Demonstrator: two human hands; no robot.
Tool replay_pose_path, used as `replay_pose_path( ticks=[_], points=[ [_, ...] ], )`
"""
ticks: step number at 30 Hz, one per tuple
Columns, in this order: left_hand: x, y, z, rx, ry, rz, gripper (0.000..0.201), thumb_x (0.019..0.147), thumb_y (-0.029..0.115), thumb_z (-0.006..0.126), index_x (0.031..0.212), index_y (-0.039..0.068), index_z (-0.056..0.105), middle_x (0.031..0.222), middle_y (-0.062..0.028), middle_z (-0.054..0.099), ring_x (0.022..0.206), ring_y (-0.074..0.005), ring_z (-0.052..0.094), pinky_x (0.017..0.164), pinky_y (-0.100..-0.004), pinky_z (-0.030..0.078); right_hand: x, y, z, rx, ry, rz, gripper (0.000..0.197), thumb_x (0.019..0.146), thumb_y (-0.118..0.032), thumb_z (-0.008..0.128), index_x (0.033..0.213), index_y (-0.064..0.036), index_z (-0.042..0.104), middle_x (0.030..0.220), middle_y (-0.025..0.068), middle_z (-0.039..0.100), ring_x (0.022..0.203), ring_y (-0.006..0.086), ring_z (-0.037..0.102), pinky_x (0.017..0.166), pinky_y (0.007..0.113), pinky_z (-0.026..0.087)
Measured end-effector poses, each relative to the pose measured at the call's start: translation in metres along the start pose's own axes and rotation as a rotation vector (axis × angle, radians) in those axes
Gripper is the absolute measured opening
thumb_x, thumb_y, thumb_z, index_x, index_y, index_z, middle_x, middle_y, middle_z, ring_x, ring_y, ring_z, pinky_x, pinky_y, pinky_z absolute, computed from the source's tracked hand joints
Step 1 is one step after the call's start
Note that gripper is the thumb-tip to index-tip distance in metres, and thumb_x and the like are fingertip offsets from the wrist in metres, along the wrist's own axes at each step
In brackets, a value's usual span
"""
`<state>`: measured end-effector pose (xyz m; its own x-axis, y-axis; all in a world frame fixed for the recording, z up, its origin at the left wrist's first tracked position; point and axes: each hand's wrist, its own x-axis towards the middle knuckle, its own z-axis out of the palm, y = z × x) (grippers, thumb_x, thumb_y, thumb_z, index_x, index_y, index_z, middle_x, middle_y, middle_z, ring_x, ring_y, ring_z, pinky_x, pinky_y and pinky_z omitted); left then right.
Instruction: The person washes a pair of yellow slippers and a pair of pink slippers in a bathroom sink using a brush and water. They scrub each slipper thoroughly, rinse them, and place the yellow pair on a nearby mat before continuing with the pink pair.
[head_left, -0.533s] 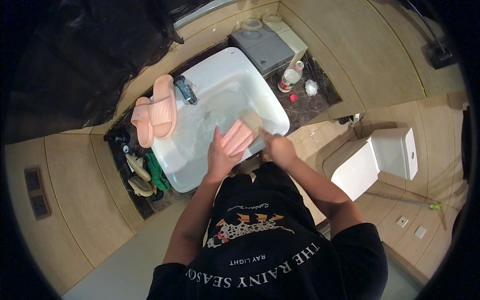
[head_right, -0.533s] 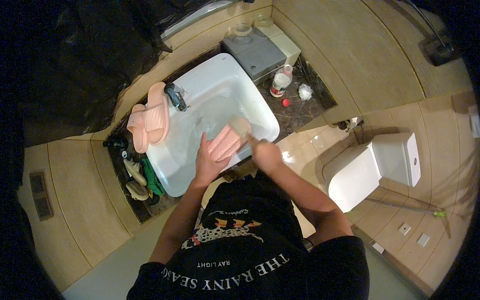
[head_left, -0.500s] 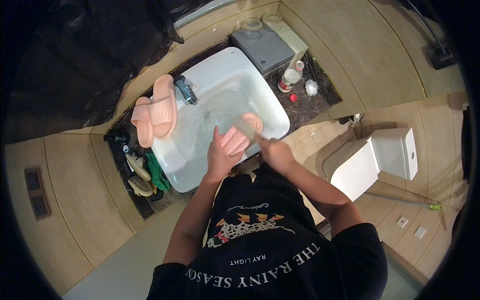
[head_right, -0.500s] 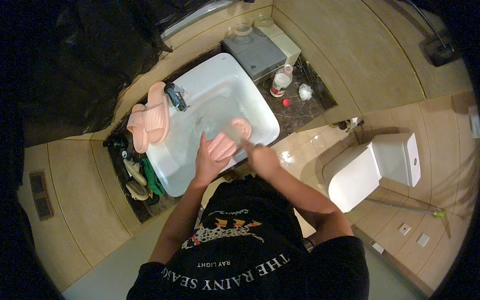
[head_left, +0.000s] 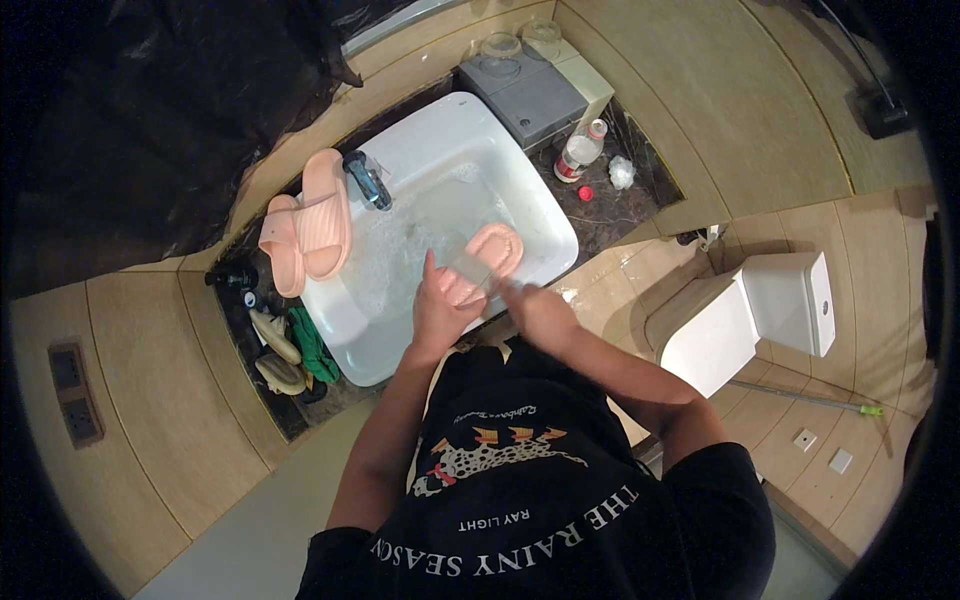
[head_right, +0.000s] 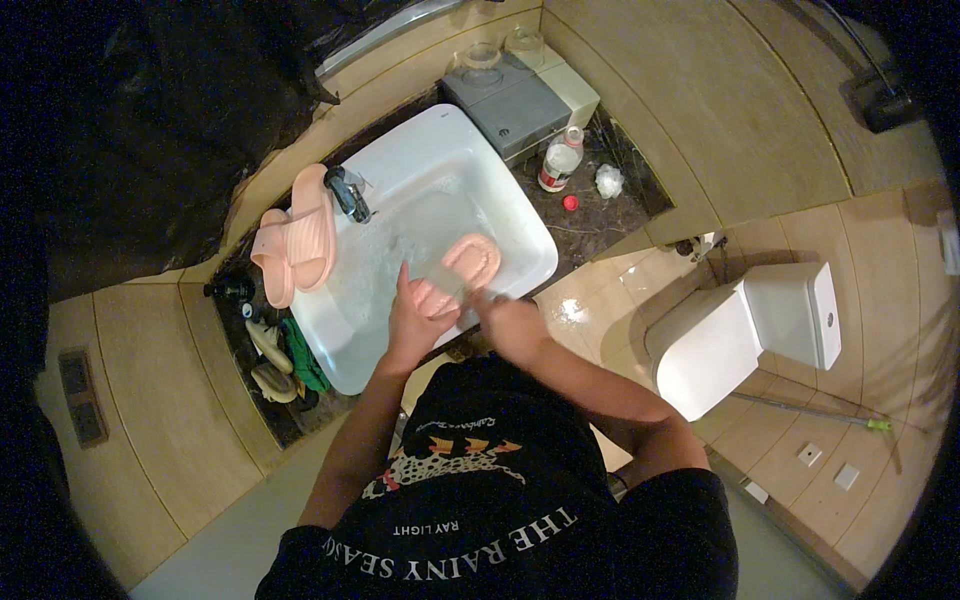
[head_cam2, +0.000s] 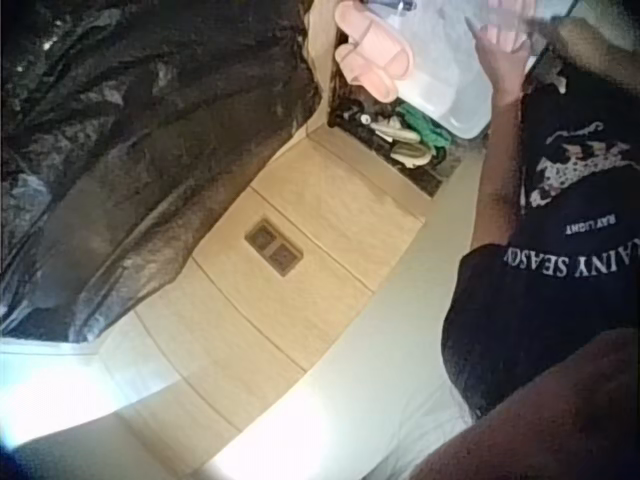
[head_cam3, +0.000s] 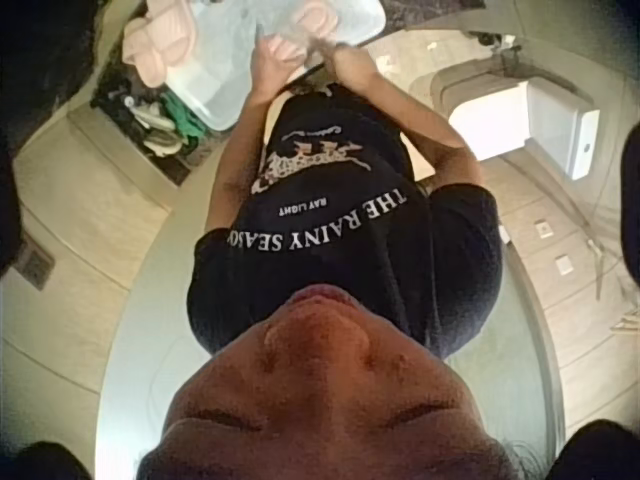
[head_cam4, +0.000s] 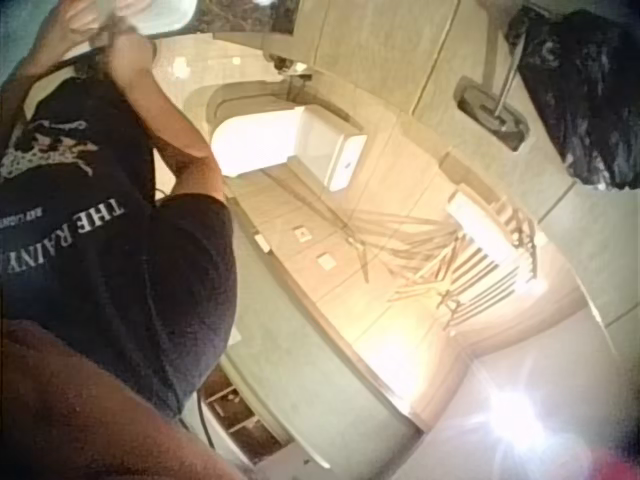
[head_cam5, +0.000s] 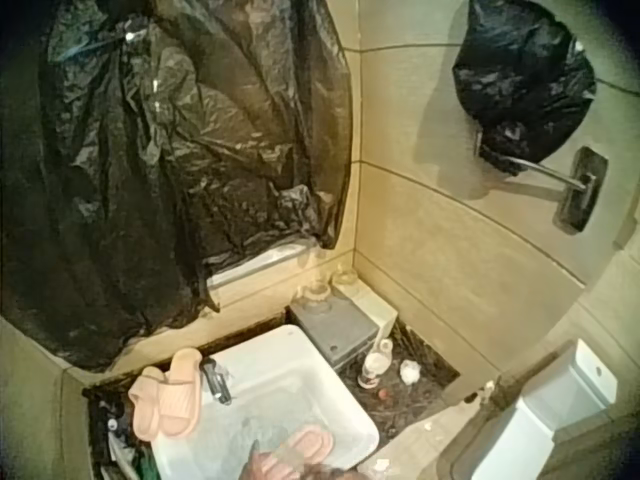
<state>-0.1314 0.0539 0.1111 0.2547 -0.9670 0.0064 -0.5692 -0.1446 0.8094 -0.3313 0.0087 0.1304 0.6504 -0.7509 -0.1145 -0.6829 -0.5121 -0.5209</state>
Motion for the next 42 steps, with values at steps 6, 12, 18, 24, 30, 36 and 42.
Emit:
replay_pose_path(
  ticks=[6,12,18,24,30,36,42],
  points=[
    [-0.005,-0.002,-0.002,0.036,0.012,0.054,0.108,0.061,0.022,0.086,0.144,-0.005,0.022,0.108,-0.0204,0.06,0.097,-0.0393,0.06,0.085,-0.0445,0.049,0.028,0.051,-0.01,-0.103,0.042,0.113,0.042,0.09,-0.018,0.05,0.132,-0.0172,0.054,0.074,0.0172,0.063,0.066,0.0335,0.064,0.059,0.046,0.052],
    [0.001,0.003,0.0,0.054,0.019,0.082,0.107,0.061,0.021,0.086,0.143,-0.005,0.022,0.109,-0.0197,0.06,0.099,-0.0375,0.059,0.087,-0.043,0.048,0.023,0.03,-0.003,-0.135,-0.019,0.102,0.04,0.091,-0.019,0.049,0.13,-0.0156,0.055,0.076,0.02,0.063,0.067,0.0363,0.064,0.063,0.047,0.052],
    [-0.004,-0.001,-0.001,0.007,-0.007,0.01,0.108,0.061,0.021,0.086,0.143,-0.006,0.022,0.11,-0.0198,0.06,0.102,-0.0367,0.059,0.088,-0.042,0.048,0.0,0.011,-0.015,0.003,0.03,-0.067,0.041,0.089,-0.016,0.051,0.13,-0.0147,0.056,0.073,0.0192,0.062,0.066,0.0354,0.064,0.059,0.046,0.052],
    [0.0,0.014,-0.004,0.05,-0.002,0.001,0.109,0.06,0.023,0.086,0.143,-0.005,0.021,0.11,-0.0208,0.06,0.101,-0.0376,0.06,0.089,-0.0427,0.048,0.015,0.053,-0.002,-0.045,0.055,0.204,0.043,0.09,-0.015,0.051,0.133,-0.015,0.053,0.083,0.0198,0.065,0.073,0.0374,0.065,0.062,0.045,0.053],
    [0.004,0.011,-0.006,0.112,-0.011,0.048,0.112,0.062,0.021,0.086,0.144,-0.006,0.016,0.11,-0.0198,0.06,0.101,-0.0353,0.061,0.087,-0.0409,0.049,-0.01,-0.014,0.0,-0.012,-0.007,-0.007,0.046,0.086,-0.011,0.05,0.132,-0.0154,0.051,0.082,0.0178,0.063,0.066,0.035,0.064,0.057,0.045,0.054],
    [-0.001,0.006,-0.005,-0.086,-0.072,-0.122,0.114,0.063,0.02,0.086,0.145,-0.006,0.012,0.109,-0.0186,0.061,0.1,-0.0305,0.062,0.087,-0.0379,0.049,0.012,0.07,0.016,-0.085,0.197,0.161,0.054,0.083,-0.009,0.054,0.135,-0.0172,0.05,0.077,0.0166,0.062,0.065,0.0336,0.063,0.057,0.043,0.053],
    [0.004,0.004,-0.004,-0.228,-0.071,-0.105,0.115,0.062,0.019,0.087,0.145,-0.006,0.012,0.109,-0.017,0.061,0.099,-0.03,0.062,0.087,-0.0374,0.049,-0.008,-0.022,-0.008,0.037,-0.037,-0.009,0.045,0.089,-0.015,0.048,0.134,-0.0203,0.051,0.088,0.0194,0.064,0.066,0.0369,0.065,0.056,0.046,0.053]
  ],
)
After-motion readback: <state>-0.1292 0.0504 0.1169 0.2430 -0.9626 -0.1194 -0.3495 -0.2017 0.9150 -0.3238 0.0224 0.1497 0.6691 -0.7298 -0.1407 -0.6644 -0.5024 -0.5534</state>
